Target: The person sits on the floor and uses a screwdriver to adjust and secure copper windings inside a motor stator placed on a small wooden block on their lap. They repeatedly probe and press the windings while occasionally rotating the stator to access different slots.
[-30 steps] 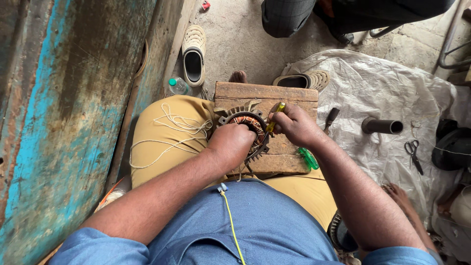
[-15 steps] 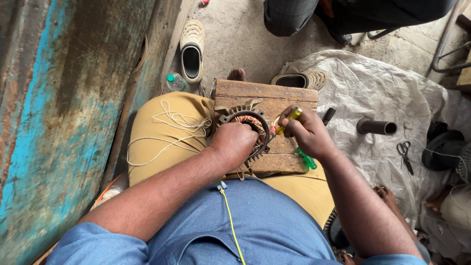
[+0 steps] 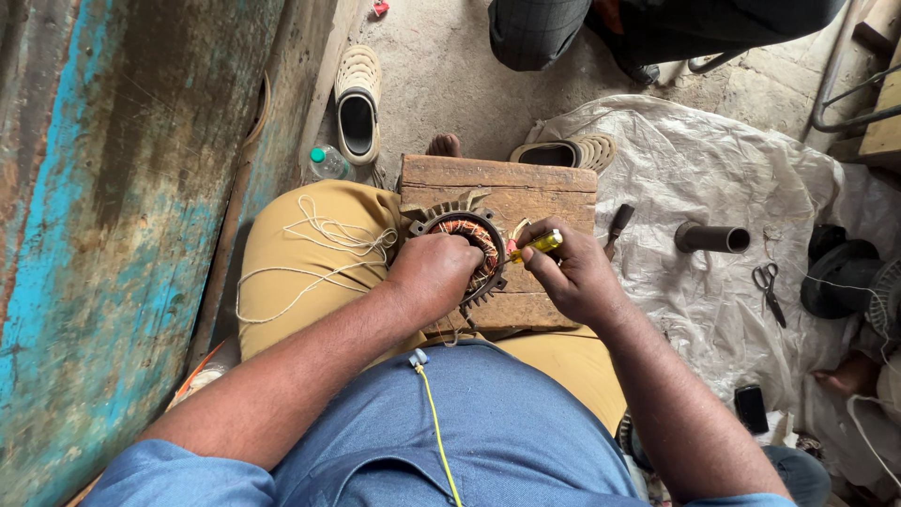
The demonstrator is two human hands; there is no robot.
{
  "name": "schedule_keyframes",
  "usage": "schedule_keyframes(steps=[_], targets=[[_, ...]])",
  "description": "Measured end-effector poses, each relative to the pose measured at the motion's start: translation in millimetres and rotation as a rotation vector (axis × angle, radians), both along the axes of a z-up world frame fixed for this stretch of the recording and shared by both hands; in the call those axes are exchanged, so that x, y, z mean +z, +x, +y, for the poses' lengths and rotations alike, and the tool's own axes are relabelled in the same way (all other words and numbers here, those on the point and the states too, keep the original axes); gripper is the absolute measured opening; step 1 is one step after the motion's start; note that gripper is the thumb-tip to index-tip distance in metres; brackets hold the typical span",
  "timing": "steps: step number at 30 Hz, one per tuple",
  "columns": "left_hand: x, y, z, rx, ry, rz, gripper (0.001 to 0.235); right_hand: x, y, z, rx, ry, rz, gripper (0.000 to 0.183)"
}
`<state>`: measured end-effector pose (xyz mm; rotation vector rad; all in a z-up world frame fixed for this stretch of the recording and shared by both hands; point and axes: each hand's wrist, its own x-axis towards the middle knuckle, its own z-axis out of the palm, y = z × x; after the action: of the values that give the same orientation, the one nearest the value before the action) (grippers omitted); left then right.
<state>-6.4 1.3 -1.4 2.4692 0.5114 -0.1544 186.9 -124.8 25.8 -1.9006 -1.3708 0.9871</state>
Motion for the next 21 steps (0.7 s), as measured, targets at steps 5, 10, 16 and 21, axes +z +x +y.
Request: schedule_keyframes(steps=[5,10,16,21], targets=[[-3.1,0.6,1.1,0.007,0.002,-0.003,0.009,5.1,-0.1,8.8,0.067,-0.075,0.023,0.017],[-4.4,-0.5,0.8,0.005,-0.001,-0.004,0.009,5.9,-1.8,16.2,0.111,-0.072,-0.025,0.017],[-2.7,-0.8,2.6,0.013,-0.035,-0.015,0.011,6.5,-3.6,26.4,0.154,-0.099,-0.174,0.023],[-4.7,-1.0,3.4,0.0,-0.03,-0.02,0.011,15.7,-10.6,23.6,0.236,-0.033,-0.337,0.024]])
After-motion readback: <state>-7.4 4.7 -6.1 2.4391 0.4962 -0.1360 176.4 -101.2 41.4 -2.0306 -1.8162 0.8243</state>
